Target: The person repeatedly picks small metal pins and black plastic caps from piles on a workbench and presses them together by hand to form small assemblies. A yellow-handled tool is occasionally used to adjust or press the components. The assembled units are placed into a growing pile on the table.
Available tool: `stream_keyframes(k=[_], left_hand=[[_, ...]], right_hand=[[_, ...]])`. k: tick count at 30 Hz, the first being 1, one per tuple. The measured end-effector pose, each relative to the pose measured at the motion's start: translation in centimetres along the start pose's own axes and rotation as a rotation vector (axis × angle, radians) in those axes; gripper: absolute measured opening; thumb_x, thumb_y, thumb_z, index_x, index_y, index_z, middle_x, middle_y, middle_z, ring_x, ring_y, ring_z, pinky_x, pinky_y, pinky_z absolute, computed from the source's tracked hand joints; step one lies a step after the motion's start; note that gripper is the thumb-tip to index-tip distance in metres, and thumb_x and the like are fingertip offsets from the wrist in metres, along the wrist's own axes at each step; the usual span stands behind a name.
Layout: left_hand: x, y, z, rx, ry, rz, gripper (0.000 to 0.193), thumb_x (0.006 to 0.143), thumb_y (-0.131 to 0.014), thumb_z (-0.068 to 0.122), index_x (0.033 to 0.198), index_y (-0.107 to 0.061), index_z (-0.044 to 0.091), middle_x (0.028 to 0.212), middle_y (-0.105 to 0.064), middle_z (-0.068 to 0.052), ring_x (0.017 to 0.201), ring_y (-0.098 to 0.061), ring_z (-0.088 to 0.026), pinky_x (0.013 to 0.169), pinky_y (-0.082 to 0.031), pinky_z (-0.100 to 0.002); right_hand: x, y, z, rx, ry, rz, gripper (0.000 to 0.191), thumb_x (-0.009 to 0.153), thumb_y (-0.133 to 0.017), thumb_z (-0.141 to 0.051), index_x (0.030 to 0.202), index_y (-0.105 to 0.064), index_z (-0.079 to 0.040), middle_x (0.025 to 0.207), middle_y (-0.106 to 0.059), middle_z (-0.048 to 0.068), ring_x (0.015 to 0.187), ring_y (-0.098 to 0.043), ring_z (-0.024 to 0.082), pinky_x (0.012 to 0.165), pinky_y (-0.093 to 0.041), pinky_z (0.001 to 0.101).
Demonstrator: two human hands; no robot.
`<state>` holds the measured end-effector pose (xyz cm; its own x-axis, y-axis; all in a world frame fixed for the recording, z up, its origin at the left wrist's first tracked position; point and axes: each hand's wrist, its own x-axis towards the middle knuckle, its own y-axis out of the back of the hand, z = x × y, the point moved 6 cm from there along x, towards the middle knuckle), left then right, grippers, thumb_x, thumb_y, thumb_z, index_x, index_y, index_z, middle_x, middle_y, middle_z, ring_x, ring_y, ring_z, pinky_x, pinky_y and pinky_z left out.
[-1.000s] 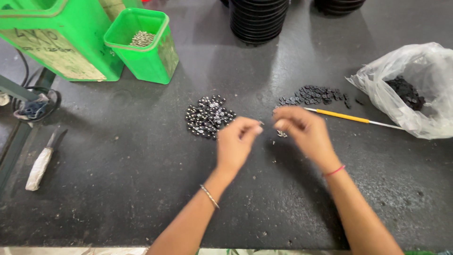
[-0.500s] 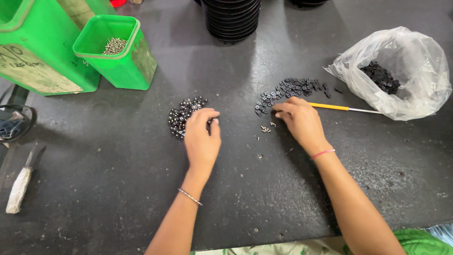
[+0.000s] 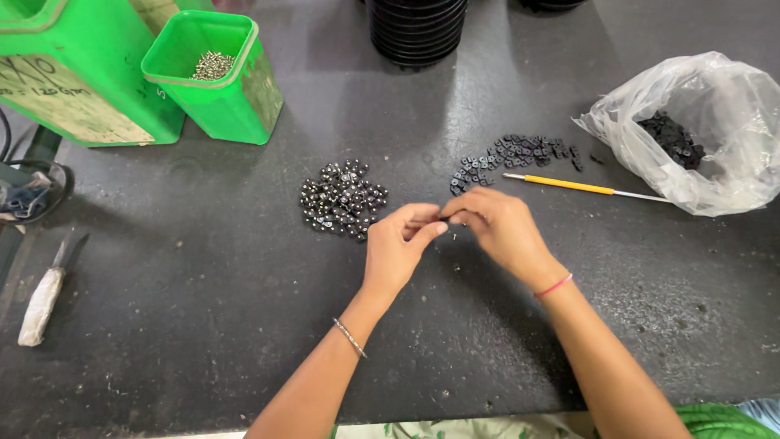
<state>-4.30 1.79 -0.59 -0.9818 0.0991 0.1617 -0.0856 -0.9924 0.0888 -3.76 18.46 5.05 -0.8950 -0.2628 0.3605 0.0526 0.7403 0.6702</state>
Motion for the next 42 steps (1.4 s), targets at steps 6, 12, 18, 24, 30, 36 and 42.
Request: stream_keyframes(k=[6,12,18,24,30,36,42], left_hand=[[0.5,0.3,-1.6,-0.018,0.106,0.025,0.016,0.089,-0.078,0.013,0.100,-0.077,0.001,0.083,-0.076,-0.002,0.073,-0.067,-0.007,0.068,-0.056,-0.022],[0.7,0.6,-2.6,-0.140,0.139,0.050,0.017,0.090,-0.077,0.012,0.101,-0.076,0.000,0.088,-0.076,-0.002,0.076,-0.067,-0.006,0.069,-0.058,-0.024],[0.6,0.6,-3.5,-0.268,0.182,0.032,0.020,0.089,-0.076,0.009,0.106,-0.075,-0.002,0.091,-0.076,-0.004,0.077,-0.068,-0.009,0.072,-0.058,-0.024],[0.5,0.3,-3.3,-0.297,0.167,0.025,0.020,0.089,-0.076,0.006,0.106,-0.075,-0.005,0.089,-0.075,-0.006,0.077,-0.068,-0.009,0.073,-0.058,-0.024],[0.4,-0.1,-3.2,-0.312,0.155,0.007,0.020,0.088,-0.076,0.006,0.105,-0.075,-0.005,0.089,-0.075,-0.006,0.078,-0.069,-0.009,0.074,-0.058,-0.023],[0.3,-0.1,-2.8,-0.240,0.124,0.004,0.019,0.088,-0.076,0.006,0.104,-0.075,-0.004,0.089,-0.076,-0.005,0.079,-0.070,-0.008,0.074,-0.057,-0.022],[0.0,-0.1,-1.8,-0.151,0.069,-0.008,0.016,0.089,-0.075,0.006,0.103,-0.076,-0.003,0.091,-0.078,-0.005,0.081,-0.070,-0.006,0.075,-0.057,-0.022]], right_hand=[[-0.1,0.8,-0.8,-0.064,0.044,-0.044,0.016,0.085,-0.073,-0.010,0.101,-0.074,-0.009,0.100,-0.074,0.005,0.090,-0.071,0.027,0.077,-0.056,0.0363],[-0.6,-0.5,-0.1,-0.219,0.163,-0.188,0.015,0.079,-0.074,-0.010,0.094,-0.077,-0.012,0.094,-0.070,0.002,0.092,-0.064,0.025,0.080,-0.053,0.0392],[-0.6,-1.3,0.3,-0.337,0.168,-0.214,0.010,0.078,-0.072,-0.006,0.086,-0.073,-0.011,0.088,-0.068,0.002,0.089,-0.060,0.026,0.082,-0.051,0.0378],[-0.2,-0.5,-0.9,-0.215,0.165,0.037,0.008,0.084,-0.073,-0.010,0.092,-0.071,-0.008,0.090,-0.069,0.004,0.088,-0.061,0.027,0.079,-0.050,0.0384],[-0.2,-0.3,-1.9,-0.162,0.129,0.112,0.011,0.085,-0.077,-0.015,0.093,-0.072,-0.008,0.087,-0.068,0.003,0.082,-0.061,0.024,0.074,-0.050,0.0371],[-0.1,-0.4,-1.8,-0.162,0.082,0.093,0.012,0.085,-0.079,-0.016,0.093,-0.073,-0.008,0.085,-0.068,0.002,0.079,-0.059,0.022,0.072,-0.050,0.0357],[-0.3,-0.7,-0.4,-0.036,-0.038,0.089,0.013,0.086,-0.079,-0.014,0.094,-0.073,-0.006,0.087,-0.072,0.003,0.078,-0.065,0.016,0.073,-0.053,0.0309]])
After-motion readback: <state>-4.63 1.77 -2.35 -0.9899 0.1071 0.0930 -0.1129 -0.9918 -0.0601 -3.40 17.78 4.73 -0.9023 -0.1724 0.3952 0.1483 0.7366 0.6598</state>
